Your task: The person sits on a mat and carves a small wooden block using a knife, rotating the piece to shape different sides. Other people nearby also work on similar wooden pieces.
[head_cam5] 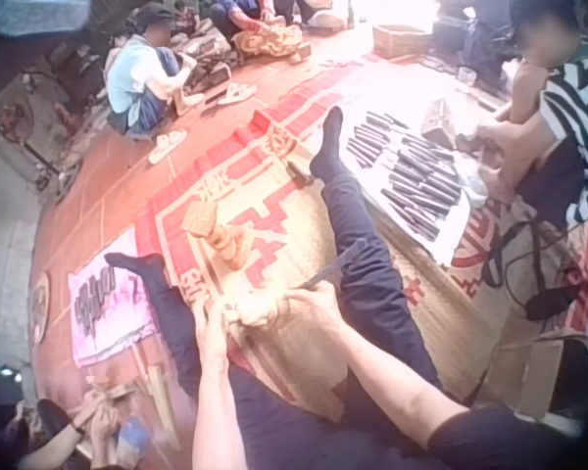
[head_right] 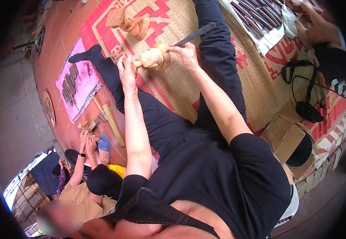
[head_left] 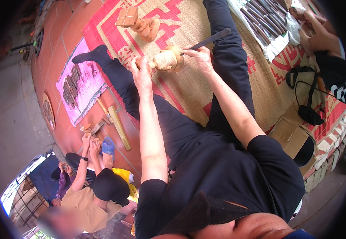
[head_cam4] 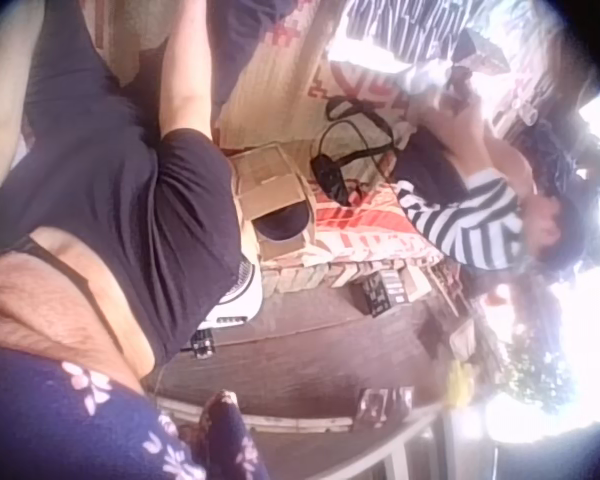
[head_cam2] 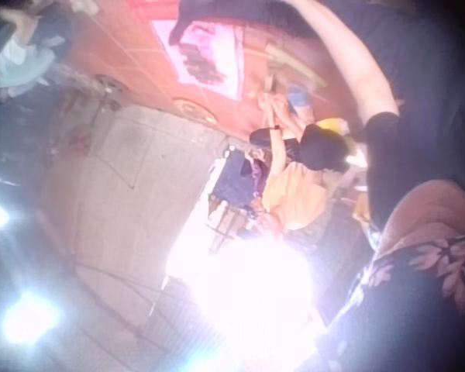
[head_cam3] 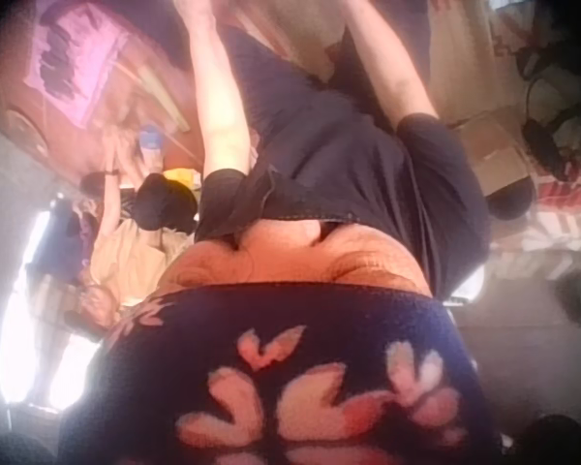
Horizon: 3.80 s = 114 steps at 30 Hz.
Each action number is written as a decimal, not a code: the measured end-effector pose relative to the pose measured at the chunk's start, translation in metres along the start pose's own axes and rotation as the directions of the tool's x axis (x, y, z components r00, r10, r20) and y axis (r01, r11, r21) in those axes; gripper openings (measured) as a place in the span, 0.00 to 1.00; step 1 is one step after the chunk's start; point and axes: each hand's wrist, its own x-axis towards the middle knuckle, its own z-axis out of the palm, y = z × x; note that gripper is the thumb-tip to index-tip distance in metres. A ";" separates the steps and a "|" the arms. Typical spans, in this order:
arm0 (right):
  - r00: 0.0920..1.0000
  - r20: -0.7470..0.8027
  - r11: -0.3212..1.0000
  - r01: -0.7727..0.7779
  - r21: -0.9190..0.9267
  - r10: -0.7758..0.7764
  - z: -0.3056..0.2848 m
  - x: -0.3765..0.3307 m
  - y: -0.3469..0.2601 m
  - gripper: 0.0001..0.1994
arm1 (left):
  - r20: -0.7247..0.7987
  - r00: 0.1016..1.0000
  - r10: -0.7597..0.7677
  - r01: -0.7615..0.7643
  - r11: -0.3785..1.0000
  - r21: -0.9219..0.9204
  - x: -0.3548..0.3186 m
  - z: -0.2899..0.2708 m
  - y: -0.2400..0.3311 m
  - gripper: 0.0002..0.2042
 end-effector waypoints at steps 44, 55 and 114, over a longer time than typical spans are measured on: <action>0.964 0.215 0.986 -0.139 -0.091 0.155 0.046 -0.016 -0.012 0.13 | -0.089 0.988 0.125 -0.084 0.928 0.362 -0.017 0.026 0.035 0.32; 0.974 0.195 0.983 -0.083 -0.162 0.114 0.042 -0.012 -0.012 0.10 | -0.079 0.991 0.108 -0.075 0.940 0.334 -0.017 0.025 0.036 0.30; 0.963 0.151 0.974 -0.225 -0.002 0.223 0.037 -0.012 -0.021 0.16 | -0.094 0.984 0.149 -0.110 0.937 0.330 -0.014 0.022 0.031 0.31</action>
